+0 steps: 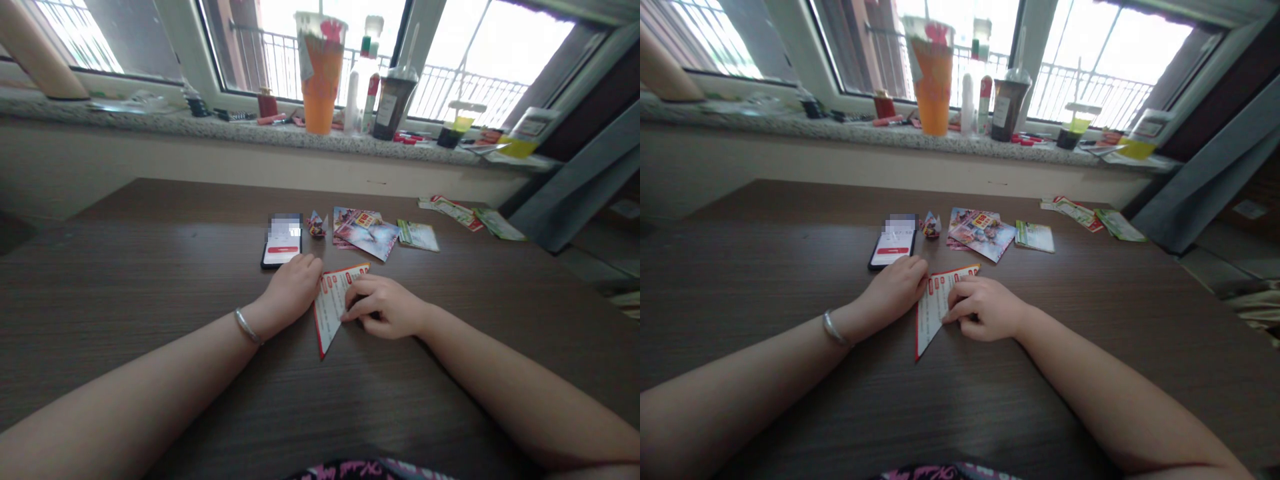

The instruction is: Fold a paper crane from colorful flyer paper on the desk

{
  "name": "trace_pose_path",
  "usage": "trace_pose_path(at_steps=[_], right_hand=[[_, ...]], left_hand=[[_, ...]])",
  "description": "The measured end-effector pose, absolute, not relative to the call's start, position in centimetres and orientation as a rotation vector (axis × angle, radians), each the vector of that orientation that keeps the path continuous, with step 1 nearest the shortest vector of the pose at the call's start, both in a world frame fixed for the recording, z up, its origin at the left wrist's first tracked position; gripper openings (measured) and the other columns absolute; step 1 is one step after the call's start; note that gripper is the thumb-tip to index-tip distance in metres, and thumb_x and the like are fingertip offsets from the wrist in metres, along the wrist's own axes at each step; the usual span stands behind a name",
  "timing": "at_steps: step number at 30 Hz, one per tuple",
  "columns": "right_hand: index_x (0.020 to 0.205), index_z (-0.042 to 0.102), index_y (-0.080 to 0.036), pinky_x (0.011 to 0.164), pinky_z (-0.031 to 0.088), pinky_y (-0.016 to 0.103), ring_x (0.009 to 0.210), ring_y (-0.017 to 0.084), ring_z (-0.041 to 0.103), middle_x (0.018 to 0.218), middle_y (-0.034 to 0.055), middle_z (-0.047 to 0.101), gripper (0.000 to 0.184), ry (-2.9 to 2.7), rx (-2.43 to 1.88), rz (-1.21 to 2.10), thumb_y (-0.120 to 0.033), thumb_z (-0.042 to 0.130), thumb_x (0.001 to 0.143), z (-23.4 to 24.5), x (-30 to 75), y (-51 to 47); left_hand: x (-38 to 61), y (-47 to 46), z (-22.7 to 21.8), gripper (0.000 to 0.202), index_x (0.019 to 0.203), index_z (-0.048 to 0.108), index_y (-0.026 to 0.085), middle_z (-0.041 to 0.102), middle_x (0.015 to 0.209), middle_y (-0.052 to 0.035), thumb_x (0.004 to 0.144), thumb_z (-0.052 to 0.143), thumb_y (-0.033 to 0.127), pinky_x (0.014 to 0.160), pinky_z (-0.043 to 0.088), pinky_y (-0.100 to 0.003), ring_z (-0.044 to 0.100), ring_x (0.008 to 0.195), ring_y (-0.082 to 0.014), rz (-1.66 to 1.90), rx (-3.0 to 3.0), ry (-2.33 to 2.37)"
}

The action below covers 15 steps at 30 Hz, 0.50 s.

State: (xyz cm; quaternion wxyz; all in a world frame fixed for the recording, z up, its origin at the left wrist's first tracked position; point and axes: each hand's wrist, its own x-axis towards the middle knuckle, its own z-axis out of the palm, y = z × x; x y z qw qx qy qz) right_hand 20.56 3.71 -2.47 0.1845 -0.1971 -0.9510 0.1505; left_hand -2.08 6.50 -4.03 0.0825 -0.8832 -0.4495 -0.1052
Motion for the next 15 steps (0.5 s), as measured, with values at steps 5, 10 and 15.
trace_pose_path(at_steps=[5,10,15], right_hand=[[0.095,0.074,-0.022,0.084,0.048,0.035,0.089,0.017,0.059,0.095,0.0046,0.067,0.031,-2.651,-0.575,0.403,-0.012,0.052,0.075,-2.6,21.1,4.1],[0.093,0.075,-0.023,0.085,0.048,0.036,0.091,0.018,0.059,0.096,0.0038,0.068,0.03,-2.637,-0.681,0.317,-0.012,0.053,0.076,-2.6,21.5,4.4],[0.093,0.075,-0.024,0.086,0.048,0.036,0.093,0.019,0.06,0.099,0.0039,0.068,0.028,-2.628,-0.752,0.254,-0.014,0.055,0.076,-2.6,21.9,4.7]], left_hand=[[-2.1,6.5,-4.2,0.012,0.087,0.058,0.013,0.06,0.085,-0.0096,0.089,0.046,0.012,0.074,0.046,-0.036,0.055,0.083,-0.0248,-0.312,-2.631,-1.337],[-2.1,6.4,-4.3,0.012,0.087,0.057,0.014,0.059,0.085,-0.0094,0.09,0.046,0.013,0.073,0.046,-0.036,0.056,0.082,-0.0251,-0.288,-2.626,-1.334],[-2.2,6.1,-4.1,0.013,0.087,0.057,0.014,0.059,0.083,-0.009,0.09,0.045,0.012,0.072,0.045,-0.036,0.055,0.082,-0.0248,-0.264,-2.603,-1.328]])
